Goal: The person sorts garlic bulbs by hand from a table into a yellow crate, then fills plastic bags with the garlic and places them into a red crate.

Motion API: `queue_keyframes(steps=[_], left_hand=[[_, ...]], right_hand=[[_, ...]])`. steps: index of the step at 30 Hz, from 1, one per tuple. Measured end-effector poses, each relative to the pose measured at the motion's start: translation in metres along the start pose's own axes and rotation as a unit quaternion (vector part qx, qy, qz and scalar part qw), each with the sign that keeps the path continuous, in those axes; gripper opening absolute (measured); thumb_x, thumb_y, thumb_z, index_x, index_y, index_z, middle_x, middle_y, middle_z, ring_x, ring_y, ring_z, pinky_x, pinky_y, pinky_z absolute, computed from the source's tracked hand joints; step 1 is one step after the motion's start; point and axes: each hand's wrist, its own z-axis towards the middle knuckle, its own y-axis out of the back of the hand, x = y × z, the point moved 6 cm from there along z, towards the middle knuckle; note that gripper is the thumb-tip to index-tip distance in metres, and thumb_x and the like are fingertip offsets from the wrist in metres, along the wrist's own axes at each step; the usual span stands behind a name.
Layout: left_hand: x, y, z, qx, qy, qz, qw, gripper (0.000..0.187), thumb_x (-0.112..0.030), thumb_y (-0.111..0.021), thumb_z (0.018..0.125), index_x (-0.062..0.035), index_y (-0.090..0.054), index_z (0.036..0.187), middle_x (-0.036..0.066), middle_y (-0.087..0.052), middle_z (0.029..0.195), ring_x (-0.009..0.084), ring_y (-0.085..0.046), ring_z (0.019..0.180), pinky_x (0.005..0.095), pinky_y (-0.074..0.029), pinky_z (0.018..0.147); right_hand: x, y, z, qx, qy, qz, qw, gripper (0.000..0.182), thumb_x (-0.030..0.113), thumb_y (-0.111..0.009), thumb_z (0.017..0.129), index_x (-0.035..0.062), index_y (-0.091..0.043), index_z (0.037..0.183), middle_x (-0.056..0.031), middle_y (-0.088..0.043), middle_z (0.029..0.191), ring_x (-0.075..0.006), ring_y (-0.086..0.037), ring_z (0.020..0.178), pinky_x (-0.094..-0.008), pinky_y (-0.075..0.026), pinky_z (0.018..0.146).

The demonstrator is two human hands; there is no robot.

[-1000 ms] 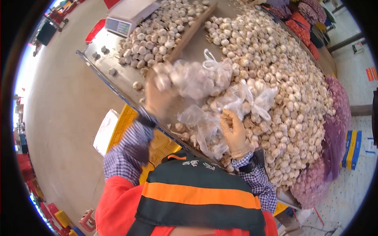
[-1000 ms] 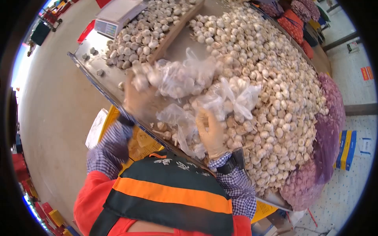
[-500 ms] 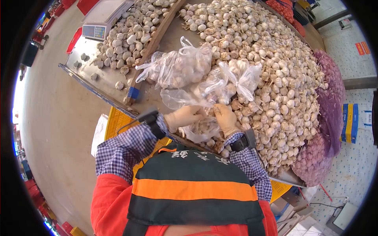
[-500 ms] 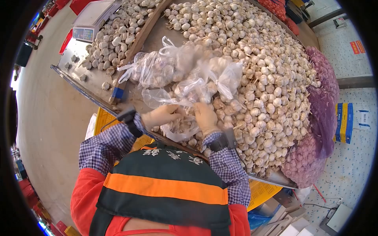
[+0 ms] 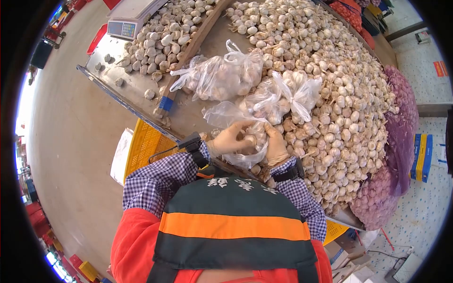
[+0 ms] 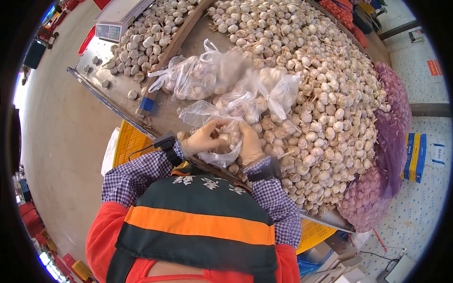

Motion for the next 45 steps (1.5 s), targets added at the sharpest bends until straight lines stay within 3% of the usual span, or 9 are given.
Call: queue_keyframes(steps=[12,15,19,25,29,33,37,41,45], left_hand=[[-0.017,0.002,-0.003,0.079,0.034,-0.561,0.823,0.051,-0.027,-0.043,0.101,-0.0031,-0.032,0.145,0.013,-0.050,0.134,0.0213,-0.058,0.110,0.0331,-0.053,0.087],[-0.015,0.019,-0.007,0.119,-0.009,-0.759,0.640,0.052,-0.033,-0.037,0.102,-0.0019,-0.035,0.144,0.026,-0.049,0.135,0.0284,-0.066,0.095,0.0380,-0.059,0.081],[-0.028,0.039,-0.018,0.077,-0.030,-0.778,0.623,0.053,-0.038,-0.038,0.102,0.0005,-0.043,0.138,0.028,-0.051,0.132,0.0317,-0.067,0.095,0.0386,-0.058,0.083],[-0.040,0.065,-0.022,0.078,-0.082,-0.753,0.648,0.052,-0.038,-0.038,0.102,0.0033,-0.046,0.134,0.027,-0.057,0.125,0.0311,-0.068,0.093,0.0385,-0.059,0.080],[-0.040,0.148,-0.006,-0.012,-0.080,-0.773,0.629,0.051,-0.039,-0.043,0.101,0.0059,-0.049,0.125,0.022,-0.060,0.120,0.0226,-0.067,0.088,0.0327,-0.058,0.081],[-0.077,0.258,0.008,0.024,-0.316,-0.700,0.640,0.048,-0.042,-0.046,0.099,0.0011,-0.051,0.120,0.017,-0.058,0.121,0.0256,-0.053,0.115,0.0404,-0.043,0.104],[-0.108,0.171,0.000,0.030,-0.181,-0.377,0.908,0.058,-0.026,-0.059,0.092,-0.0038,-0.034,0.140,0.012,-0.046,0.138,0.0205,-0.041,0.129,0.0355,-0.038,0.107],[-0.070,0.067,-0.007,0.054,-0.059,0.149,0.986,0.069,-0.006,-0.062,0.087,-0.0008,-0.029,0.146,0.010,-0.050,0.138,0.0152,-0.046,0.125,0.0291,-0.041,0.103],[-0.059,0.089,-0.063,-0.060,0.020,-0.051,0.997,0.059,-0.004,-0.056,0.086,-0.0053,-0.041,0.143,0.011,-0.056,0.132,0.0187,-0.055,0.117,0.0296,-0.043,0.101]], right_hand=[[0.029,-0.049,-0.013,0.133,-0.062,0.134,0.980,0.032,0.017,-0.039,0.101,-0.0036,-0.062,0.111,-0.0131,-0.067,0.098,-0.0189,-0.065,0.088,-0.0281,-0.053,0.075],[0.061,-0.014,-0.013,-0.054,0.250,-0.390,0.884,0.024,0.015,-0.048,0.097,-0.0030,-0.063,0.104,-0.0130,-0.067,0.097,-0.0204,-0.064,0.089,-0.0299,-0.051,0.081],[0.037,0.010,-0.009,-0.045,0.317,-0.406,0.856,0.024,0.018,-0.053,0.096,-0.0017,-0.063,0.105,-0.0080,-0.065,0.090,-0.0161,-0.060,0.081,-0.0284,-0.049,0.073],[0.004,0.009,-0.017,-0.044,0.079,-0.447,0.890,0.024,0.024,-0.057,0.098,0.0016,-0.062,0.105,0.0029,-0.056,0.081,-0.0067,-0.046,0.074,-0.0205,-0.039,0.065],[-0.001,-0.013,-0.022,0.030,0.092,-0.508,0.856,0.034,0.030,-0.061,0.092,0.0018,-0.062,0.111,-0.0122,-0.065,0.095,-0.0223,-0.062,0.092,-0.0329,-0.047,0.083],[-0.015,-0.018,-0.013,0.074,0.184,-0.629,0.751,0.030,0.022,-0.061,0.091,0.0010,-0.062,0.113,-0.0151,-0.066,0.105,-0.0223,-0.063,0.095,-0.0309,-0.048,0.084],[-0.007,-0.045,-0.001,0.072,0.183,-0.470,0.861,0.025,0.014,-0.060,0.093,0.0002,-0.062,0.114,-0.0110,-0.066,0.102,-0.0187,-0.061,0.090,-0.0285,-0.048,0.082],[0.023,-0.102,0.002,0.183,0.191,-0.313,0.912,0.025,0.017,-0.061,0.094,0.0008,-0.063,0.113,-0.0088,-0.066,0.100,-0.0170,-0.061,0.089,-0.0280,-0.048,0.081],[0.063,-0.130,0.033,0.189,0.189,-0.425,0.865,0.025,0.019,-0.062,0.094,0.0014,-0.063,0.112,-0.0106,-0.067,0.104,-0.0179,-0.062,0.095,-0.0286,-0.048,0.083]])
